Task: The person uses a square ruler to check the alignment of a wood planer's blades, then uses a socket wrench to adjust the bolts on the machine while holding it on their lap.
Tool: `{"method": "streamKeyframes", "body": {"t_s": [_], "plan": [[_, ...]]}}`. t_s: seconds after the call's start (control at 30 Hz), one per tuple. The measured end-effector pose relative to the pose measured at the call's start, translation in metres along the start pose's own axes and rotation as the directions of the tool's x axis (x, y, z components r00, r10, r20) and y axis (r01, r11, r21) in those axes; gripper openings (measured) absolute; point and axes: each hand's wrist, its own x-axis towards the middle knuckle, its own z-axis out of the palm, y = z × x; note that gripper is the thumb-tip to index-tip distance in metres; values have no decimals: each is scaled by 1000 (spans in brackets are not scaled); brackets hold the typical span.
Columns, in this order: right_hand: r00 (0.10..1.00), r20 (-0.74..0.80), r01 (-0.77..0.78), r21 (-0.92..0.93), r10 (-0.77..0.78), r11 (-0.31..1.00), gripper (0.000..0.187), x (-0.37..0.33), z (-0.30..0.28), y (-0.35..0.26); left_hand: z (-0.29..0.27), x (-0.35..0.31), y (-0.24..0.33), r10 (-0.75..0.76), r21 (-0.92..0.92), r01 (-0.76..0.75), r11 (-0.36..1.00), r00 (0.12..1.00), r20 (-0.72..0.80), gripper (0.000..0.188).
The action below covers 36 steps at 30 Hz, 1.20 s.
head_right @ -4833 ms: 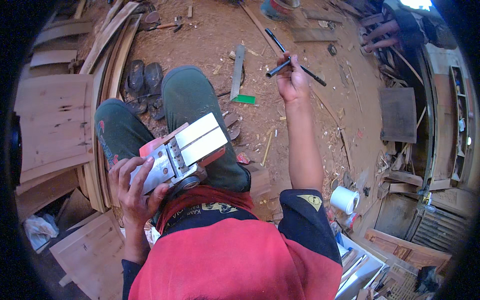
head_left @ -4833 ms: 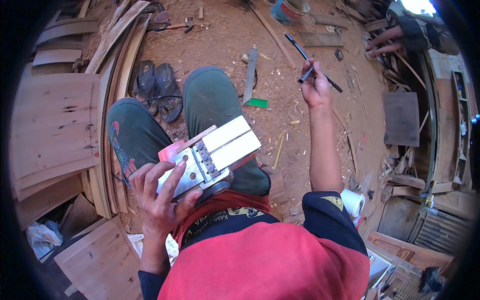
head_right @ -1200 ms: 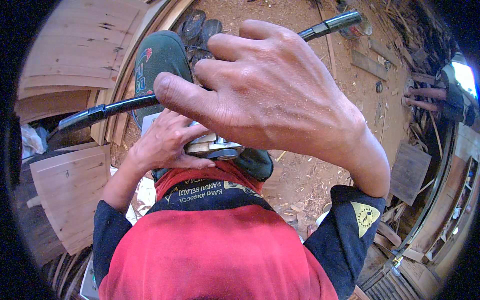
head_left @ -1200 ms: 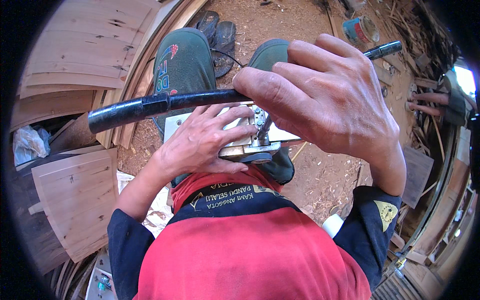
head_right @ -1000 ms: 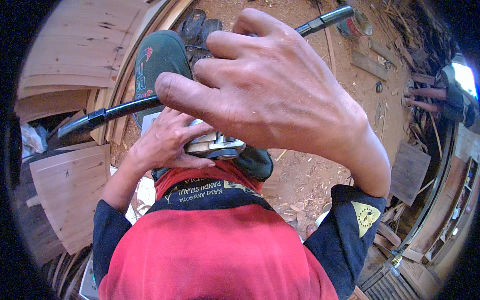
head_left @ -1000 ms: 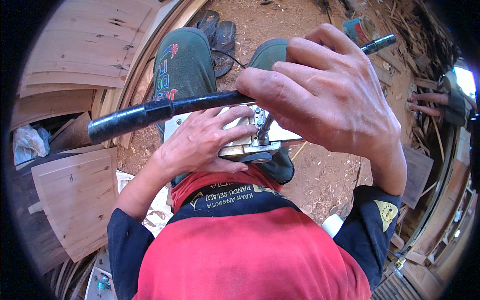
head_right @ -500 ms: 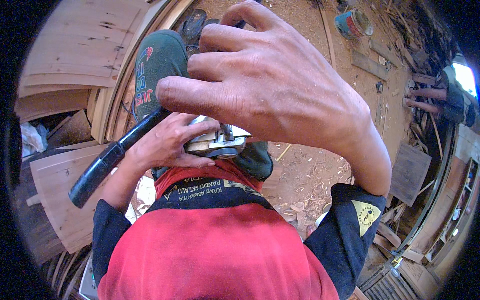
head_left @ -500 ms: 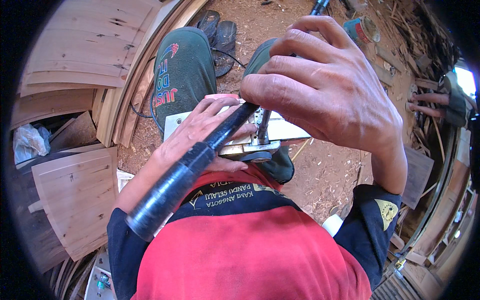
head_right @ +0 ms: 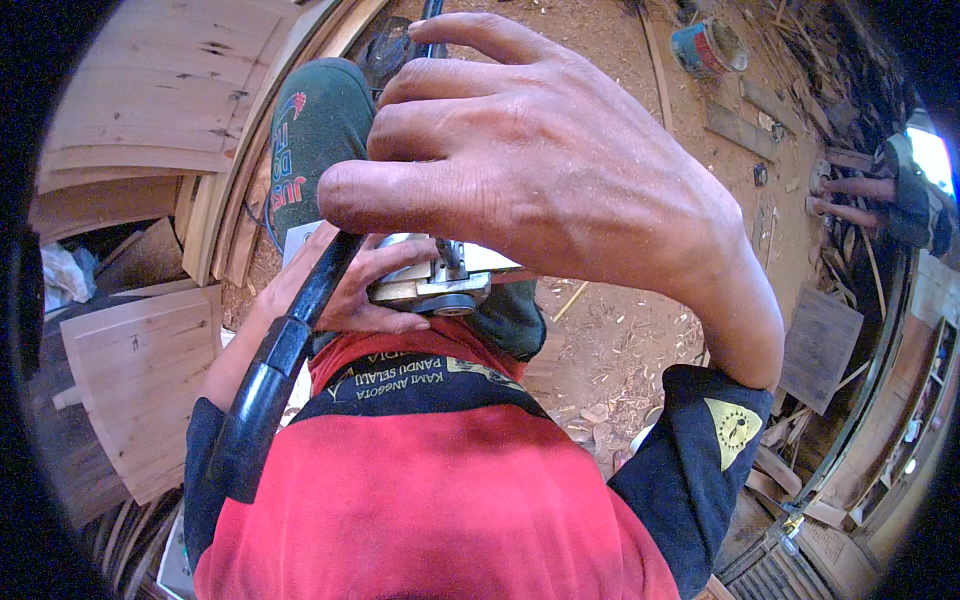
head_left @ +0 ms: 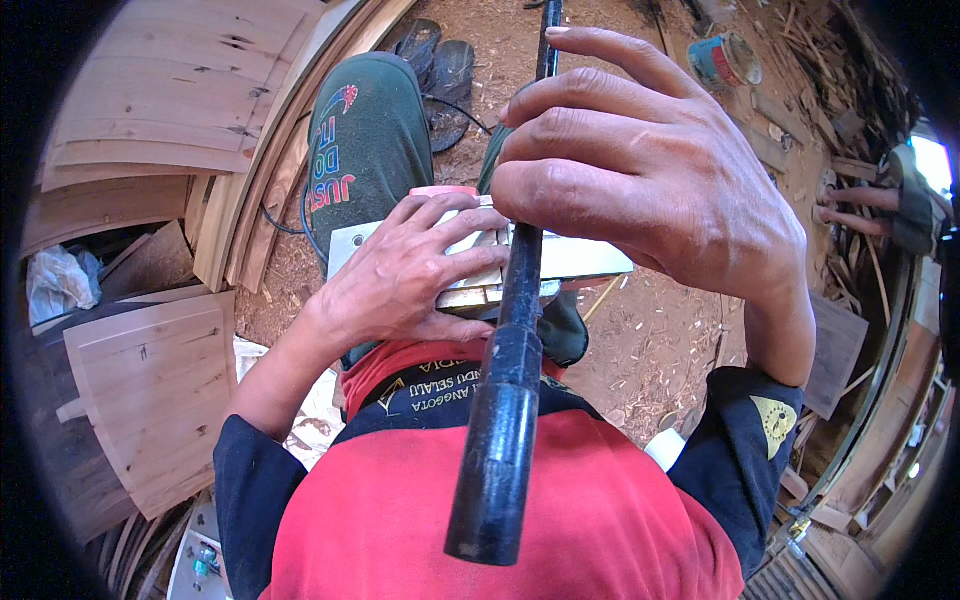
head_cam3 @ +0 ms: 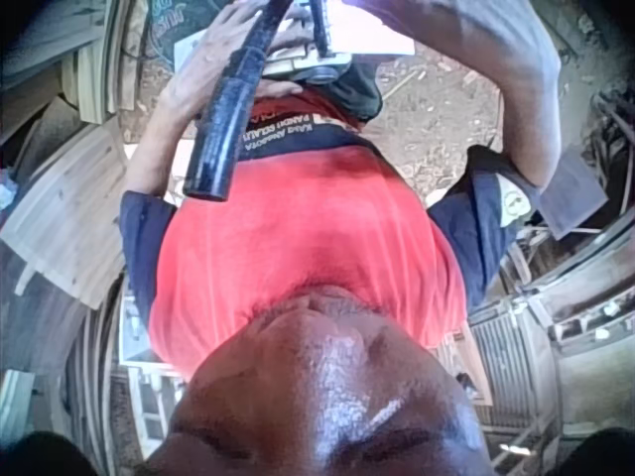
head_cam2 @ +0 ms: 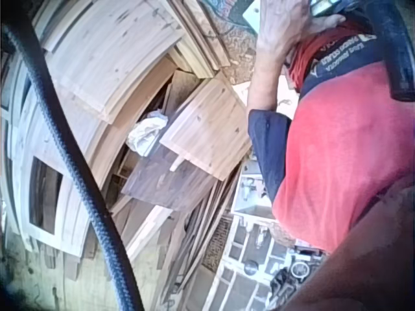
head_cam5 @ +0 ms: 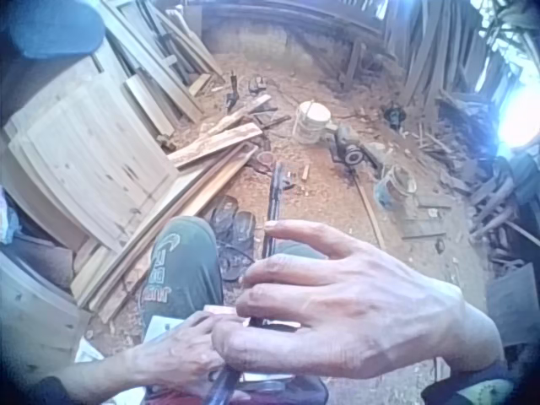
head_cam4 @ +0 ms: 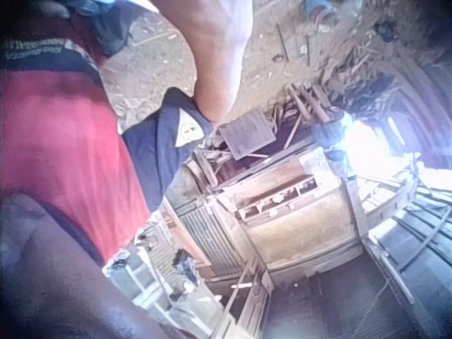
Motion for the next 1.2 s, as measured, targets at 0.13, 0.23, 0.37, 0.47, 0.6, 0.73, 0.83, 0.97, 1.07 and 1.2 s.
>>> {"method": "streamKeyframes", "body": {"t_s": [0.13, 0.23, 0.37, 0.47, 0.6, 0.73, 0.83, 0.97, 1.07, 1.2], "plan": [[1000, 5, 4, -2, -4, 1000, 35, 0, 0, 1, 2, 0, -2, 11, 26, -10, 1000, 1000, -13, 68], [1000, -17, 0, 0, 0, 1000, 34, 0, 1, 1, 4, -1, -4, 16, 37, -16, 999, 1000, 3, 69], [1000, -7, -4, -8, 4, 1000, 35, -1, 0, 2, 13, -3, -7, 9, -37, -10, 999, 999, -36, 70], [1000, -4, -15, -7, 15, 1000, 35, 0, -1, 1, 13, -3, -7, -12, -111, 9, 994, 1000, -28, 68], [1000, -15, -16, -22, 16, 1000, 36, -1, 0, 1, 15, -5, -12, -45, -184, 51, 982, 998, 42, 76], [1000, 15, -15, -25, 16, 1000, 38, 0, -1, 2, 9, -4, -7, -27, -156, 32, 987, 999, 33, 76], [1000, 14, -25, -40, 25, 999, 39, 0, 0, 1, 8, -3, -7, -20, -152, 24, 988, 999, 29, 76], [1000, 11, -24, -57, 25, 998, 39, 0, 0, 2, 11, -3, -9, -1, -97, -5, 995, 998, -63, 71], [999, 26, -20, -52, 21, 998, 40, 2, -2, 2, 10, -4, -9, -3, -76, -1, 997, 998, -57, 73], [999, 28, -25, -52, 26, 998, 40, 2, -2, 1, 8, -2, -8, 22, -21, -23, 999, 999, -38, 75]]}}
